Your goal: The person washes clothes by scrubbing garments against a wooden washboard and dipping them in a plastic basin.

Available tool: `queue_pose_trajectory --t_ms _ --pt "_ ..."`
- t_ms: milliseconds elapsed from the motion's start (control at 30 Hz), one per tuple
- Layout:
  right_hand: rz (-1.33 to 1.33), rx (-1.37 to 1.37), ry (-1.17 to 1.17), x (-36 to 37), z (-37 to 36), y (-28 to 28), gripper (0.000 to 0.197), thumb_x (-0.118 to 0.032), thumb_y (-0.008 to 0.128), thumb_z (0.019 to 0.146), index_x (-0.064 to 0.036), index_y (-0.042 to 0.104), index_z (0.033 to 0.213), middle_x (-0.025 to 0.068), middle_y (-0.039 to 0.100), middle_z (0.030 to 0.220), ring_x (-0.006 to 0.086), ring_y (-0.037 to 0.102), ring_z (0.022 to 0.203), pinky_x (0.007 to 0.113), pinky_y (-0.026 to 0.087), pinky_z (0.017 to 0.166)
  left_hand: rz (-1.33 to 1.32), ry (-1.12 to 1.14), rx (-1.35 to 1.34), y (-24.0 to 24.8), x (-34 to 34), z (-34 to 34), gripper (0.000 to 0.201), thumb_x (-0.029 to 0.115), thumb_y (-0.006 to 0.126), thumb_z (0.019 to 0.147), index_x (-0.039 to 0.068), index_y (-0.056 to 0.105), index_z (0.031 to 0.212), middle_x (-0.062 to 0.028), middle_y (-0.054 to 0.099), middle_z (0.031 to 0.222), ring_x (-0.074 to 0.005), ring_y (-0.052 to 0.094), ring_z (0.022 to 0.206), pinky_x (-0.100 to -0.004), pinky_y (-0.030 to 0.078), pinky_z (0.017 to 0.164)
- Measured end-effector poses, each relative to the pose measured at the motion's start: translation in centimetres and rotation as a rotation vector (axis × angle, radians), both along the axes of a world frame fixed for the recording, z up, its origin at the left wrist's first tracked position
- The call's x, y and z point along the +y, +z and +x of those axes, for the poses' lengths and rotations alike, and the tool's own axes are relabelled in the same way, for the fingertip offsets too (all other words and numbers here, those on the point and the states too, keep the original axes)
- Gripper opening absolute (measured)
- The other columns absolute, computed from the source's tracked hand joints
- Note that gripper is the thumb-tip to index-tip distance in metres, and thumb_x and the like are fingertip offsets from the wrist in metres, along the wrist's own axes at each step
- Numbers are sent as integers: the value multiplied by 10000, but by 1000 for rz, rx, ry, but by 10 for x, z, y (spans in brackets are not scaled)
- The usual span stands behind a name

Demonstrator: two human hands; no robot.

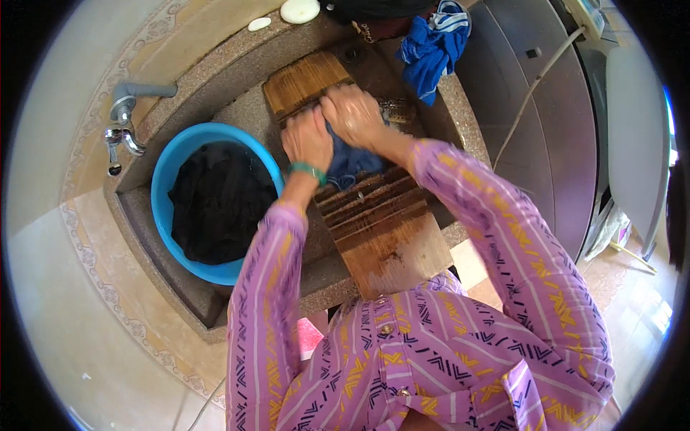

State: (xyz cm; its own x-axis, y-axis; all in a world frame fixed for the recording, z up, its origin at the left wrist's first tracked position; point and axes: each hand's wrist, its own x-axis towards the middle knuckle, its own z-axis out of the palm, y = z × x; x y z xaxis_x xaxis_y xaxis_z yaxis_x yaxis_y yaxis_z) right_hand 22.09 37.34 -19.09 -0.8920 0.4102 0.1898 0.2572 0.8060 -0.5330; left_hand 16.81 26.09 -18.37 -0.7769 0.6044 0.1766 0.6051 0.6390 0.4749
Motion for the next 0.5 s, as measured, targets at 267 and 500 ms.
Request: queue_pose_trajectory --t_ms 267,500 --pt "-483 -97 22 0 29 41 528 -486 410 874 -19 655 888 237 615 964 392 569 948 434 460 797 218 107 -704 25 -15 10 409 342 336 947 32 600 985 -212 581 1025 -361 515 1025 -501 379 835" --pt "17 -22 78 -8 19 7 264 -278 461 846 -48 580 794 161 578 875 356 544 843 468 421 731 99 -88 -208 -7 -10 4 308 275 360 942 39 514 818 -195 552 887 -403 511 872 -519 382 720"
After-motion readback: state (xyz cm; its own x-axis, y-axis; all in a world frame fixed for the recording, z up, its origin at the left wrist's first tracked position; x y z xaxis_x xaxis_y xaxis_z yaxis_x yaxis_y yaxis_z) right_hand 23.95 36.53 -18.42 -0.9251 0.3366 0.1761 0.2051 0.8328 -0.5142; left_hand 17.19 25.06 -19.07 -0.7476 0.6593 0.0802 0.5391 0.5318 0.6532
